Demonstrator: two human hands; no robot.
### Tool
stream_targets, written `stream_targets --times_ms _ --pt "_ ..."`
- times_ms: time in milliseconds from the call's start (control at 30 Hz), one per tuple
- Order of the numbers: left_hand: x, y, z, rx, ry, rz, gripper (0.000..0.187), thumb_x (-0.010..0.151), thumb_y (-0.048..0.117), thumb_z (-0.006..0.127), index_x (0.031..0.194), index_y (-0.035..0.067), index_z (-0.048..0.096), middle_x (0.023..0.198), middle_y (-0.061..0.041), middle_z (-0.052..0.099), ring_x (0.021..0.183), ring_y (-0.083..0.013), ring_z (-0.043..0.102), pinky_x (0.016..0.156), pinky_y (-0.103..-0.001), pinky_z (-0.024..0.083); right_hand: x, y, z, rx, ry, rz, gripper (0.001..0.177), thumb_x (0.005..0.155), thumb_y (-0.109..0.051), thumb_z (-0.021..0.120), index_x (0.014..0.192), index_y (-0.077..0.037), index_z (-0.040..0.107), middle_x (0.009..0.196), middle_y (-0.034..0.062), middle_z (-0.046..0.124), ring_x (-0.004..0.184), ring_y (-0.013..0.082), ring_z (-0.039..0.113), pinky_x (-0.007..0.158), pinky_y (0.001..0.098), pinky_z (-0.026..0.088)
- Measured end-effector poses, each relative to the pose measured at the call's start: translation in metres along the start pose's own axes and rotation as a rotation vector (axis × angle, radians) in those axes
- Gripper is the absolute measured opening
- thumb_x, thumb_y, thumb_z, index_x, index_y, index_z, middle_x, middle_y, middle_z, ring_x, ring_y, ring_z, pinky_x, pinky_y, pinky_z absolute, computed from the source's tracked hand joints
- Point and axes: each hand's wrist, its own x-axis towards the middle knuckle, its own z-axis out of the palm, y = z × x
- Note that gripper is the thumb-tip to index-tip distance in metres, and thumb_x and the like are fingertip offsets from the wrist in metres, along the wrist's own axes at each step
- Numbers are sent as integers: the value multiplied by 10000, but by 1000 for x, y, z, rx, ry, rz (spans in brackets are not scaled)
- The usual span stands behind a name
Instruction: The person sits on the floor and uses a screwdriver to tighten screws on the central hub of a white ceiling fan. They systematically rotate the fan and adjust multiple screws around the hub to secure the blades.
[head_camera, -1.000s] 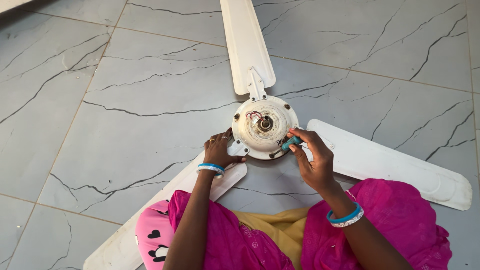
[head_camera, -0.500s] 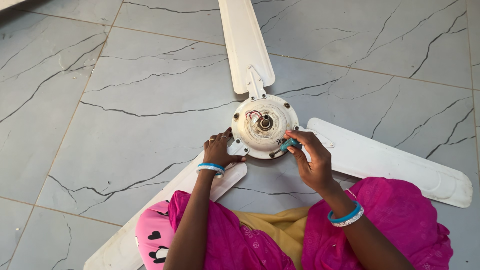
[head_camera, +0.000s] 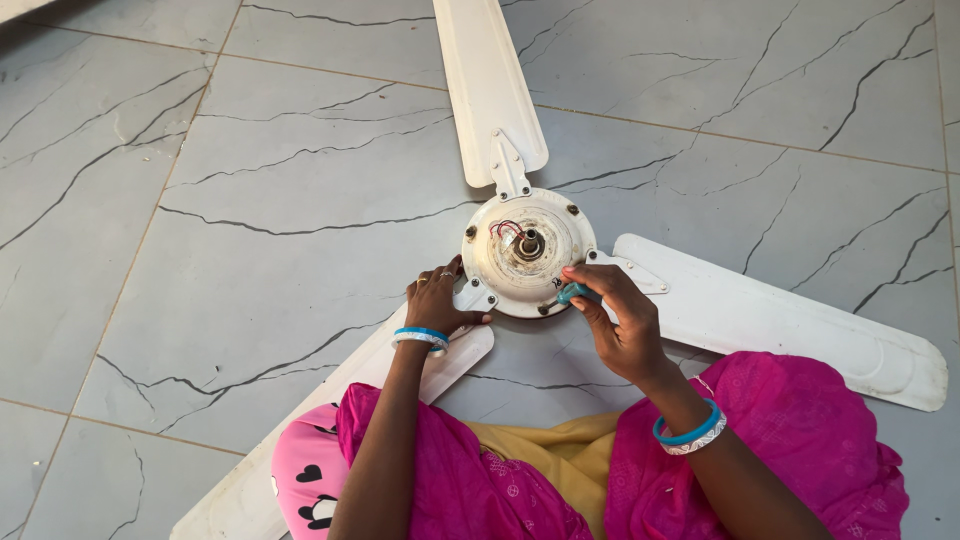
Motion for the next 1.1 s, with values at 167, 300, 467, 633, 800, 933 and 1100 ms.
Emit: stream_targets --times_ms 167,300,467,633,800,933,1100 --pt "1 0 1 11 -10 -12 1327 434 590 969 1542 122 408 1389 -113 611 1379 -337 466 1146 -513 318 1 -1 0 -6 -1 0 327 973 23 670 1295 -20 633 1228 130 695 1080 223 715 943 327 582" --pt "2 -1 1 2 -2 -1 1335 420 591 973 1533 115 411 1392 -111 612 1378 -346 463 1140 -519 315 2 -3 2 -19 -2 14 329 973 18 676 1298 -23 637 1227 128 696 1076 219 717 940 329 584" --pt "2 -1 2 0 -1 -1 1336 419 596 968 1535 121 409 1395 -106 612 1379 -338 466 1143 -516 315 2 0 1 -76 20 -8 371 879 -69 782 1227 -36 661 1178 117 684 1053 227 700 913 329 575" --pt "1 -2 1 7 -4 -2 1322 432 593 968 1536 127 409 1401 -107 607 1377 -338 462 1143 -515 315 0 2 5 -80 99 97 333 898 -66 797 1206 -48 673 1131 75 721 983 187 731 861 302 586" --pt "2 -1 1 19 -4 1 1335 434 596 974 1538 118 396 1402 -123 599 1384 -340 451 1133 -524 313 1 -1 1 31 42 124 309 979 15 682 1281 -9 620 1238 112 728 1111 216 729 946 326 580" --pt "0 -1 2 -1 -7 4 1316 436 594 961 1537 131 408 1400 -106 612 1375 -336 467 1142 -523 317 0 -4 3 -77 23 -20 322 908 -21 760 1215 -39 665 1180 127 697 1076 241 710 919 330 586" --pt "0 0 0 -4 5 15 1327 434 605 966 1530 114 402 1400 -121 608 1379 -344 465 1142 -532 311 0 -6 5 -123 39 44 349 891 -50 797 1220 -60 684 1146 80 722 998 192 745 870 307 597"
